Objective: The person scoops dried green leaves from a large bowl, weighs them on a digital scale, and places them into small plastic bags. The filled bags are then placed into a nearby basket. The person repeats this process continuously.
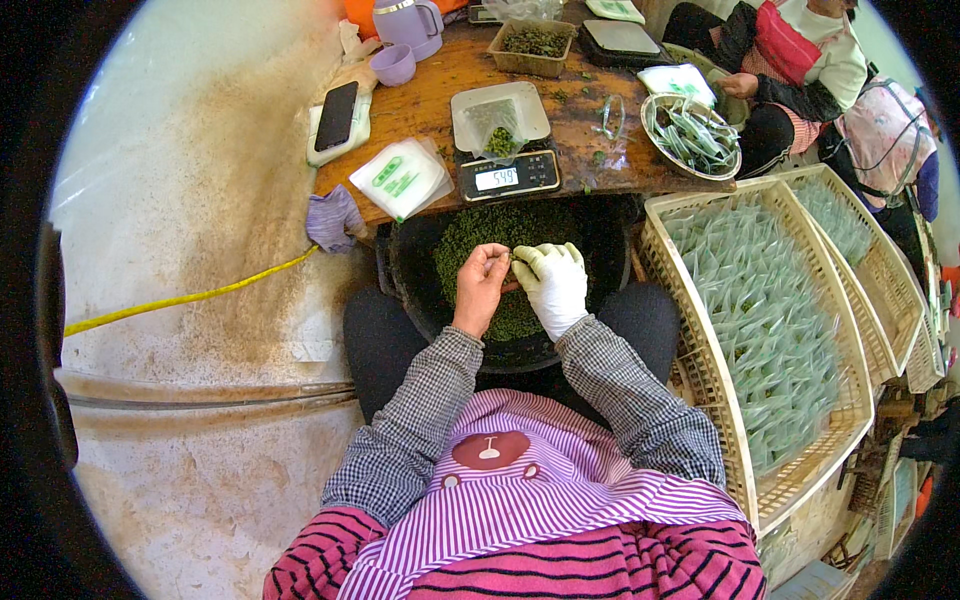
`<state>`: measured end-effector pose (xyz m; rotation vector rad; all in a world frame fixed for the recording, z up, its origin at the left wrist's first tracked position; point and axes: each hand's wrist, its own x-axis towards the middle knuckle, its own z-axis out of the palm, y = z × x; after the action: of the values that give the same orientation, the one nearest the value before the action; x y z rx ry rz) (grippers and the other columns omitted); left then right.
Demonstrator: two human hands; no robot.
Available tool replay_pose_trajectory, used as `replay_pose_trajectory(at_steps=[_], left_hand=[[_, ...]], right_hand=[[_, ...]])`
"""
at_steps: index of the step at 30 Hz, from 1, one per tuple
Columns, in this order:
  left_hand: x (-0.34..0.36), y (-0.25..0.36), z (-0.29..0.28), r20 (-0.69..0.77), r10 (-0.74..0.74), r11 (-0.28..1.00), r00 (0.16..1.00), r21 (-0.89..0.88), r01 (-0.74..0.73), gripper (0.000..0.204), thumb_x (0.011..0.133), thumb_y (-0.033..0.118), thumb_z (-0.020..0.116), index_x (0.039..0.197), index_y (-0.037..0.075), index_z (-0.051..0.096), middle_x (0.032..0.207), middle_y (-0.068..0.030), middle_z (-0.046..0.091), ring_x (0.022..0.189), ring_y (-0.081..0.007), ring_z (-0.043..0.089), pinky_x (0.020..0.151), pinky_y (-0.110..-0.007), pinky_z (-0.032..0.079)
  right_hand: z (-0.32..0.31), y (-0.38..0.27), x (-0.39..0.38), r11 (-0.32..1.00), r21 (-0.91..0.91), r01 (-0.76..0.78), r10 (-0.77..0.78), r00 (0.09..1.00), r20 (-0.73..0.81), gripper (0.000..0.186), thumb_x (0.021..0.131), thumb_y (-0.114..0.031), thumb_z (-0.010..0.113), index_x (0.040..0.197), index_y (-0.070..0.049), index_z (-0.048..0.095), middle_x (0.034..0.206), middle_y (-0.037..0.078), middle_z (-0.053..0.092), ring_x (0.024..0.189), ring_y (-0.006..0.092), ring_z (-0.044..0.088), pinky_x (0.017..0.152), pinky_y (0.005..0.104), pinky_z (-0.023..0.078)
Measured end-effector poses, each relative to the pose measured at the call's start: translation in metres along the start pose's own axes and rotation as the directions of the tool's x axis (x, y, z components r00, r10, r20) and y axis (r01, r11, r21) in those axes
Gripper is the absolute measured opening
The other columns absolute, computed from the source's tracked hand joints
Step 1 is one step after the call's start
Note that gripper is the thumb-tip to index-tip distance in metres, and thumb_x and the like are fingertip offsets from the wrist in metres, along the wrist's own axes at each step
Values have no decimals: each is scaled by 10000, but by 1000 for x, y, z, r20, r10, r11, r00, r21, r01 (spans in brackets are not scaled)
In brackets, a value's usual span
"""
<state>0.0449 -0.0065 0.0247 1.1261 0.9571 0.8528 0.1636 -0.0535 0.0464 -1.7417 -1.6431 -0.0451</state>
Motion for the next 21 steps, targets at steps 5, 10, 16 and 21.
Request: replay_pose_trajectory(at_steps=[5, 10, 16, 21], left_hand=[[10, 7, -11, 4, 165, 814, 986, 564, -139, 205, 874, 117, 586, 1062, 36, 594, 1139, -146, 567, 1047, -260, 561, 909, -348, 457], [45, 42, -5, 27, 94, 938, 995, 332, -98, 360, 887, 206, 589, 1183, 3, 555, 1223, -152, 536, 1079, -258, 558, 912, -345, 466], [107, 74, 21, 20, -62, 964, 998, -256, 65, 406, 983, 231, 442, 1263, -62, 440, 1133, -126, 556, 976, -207, 579, 835, -344, 501], [129, 70, 31, -183, -194, 865, 964, -496, 79, 314, 942, 149, 499, 1108, -117, 512, 1042, -138, 572, 882, -225, 577, 748, -357, 498]], right_hand=[[5, 11, 6, 998, 4, -60, 60, 993, 103, 330, 757, -227, 674, 1067, -119, 636, 1057, 105, 593, 1026, 297, 532, 907, 443, 394], [9, 18, 64, 993, -89, 77, -90, 985, -145, 406, 769, -130, 608, 1172, -162, 572, 1251, 157, 488, 1179, 363, 438, 968, 487, 353], [32, 21, 123, 963, -269, 29, -64, 990, -125, 354, 806, -148, 551, 1154, -198, 592, 1364, 134, 421, 1269, 356, 351, 1033, 536, 258], [37, 27, 118, 986, -156, -48, 41, 998, -51, 323, 753, -145, 609, 1073, -172, 648, 1354, 126, 443, 1288, 350, 333, 1050, 535, 234]])
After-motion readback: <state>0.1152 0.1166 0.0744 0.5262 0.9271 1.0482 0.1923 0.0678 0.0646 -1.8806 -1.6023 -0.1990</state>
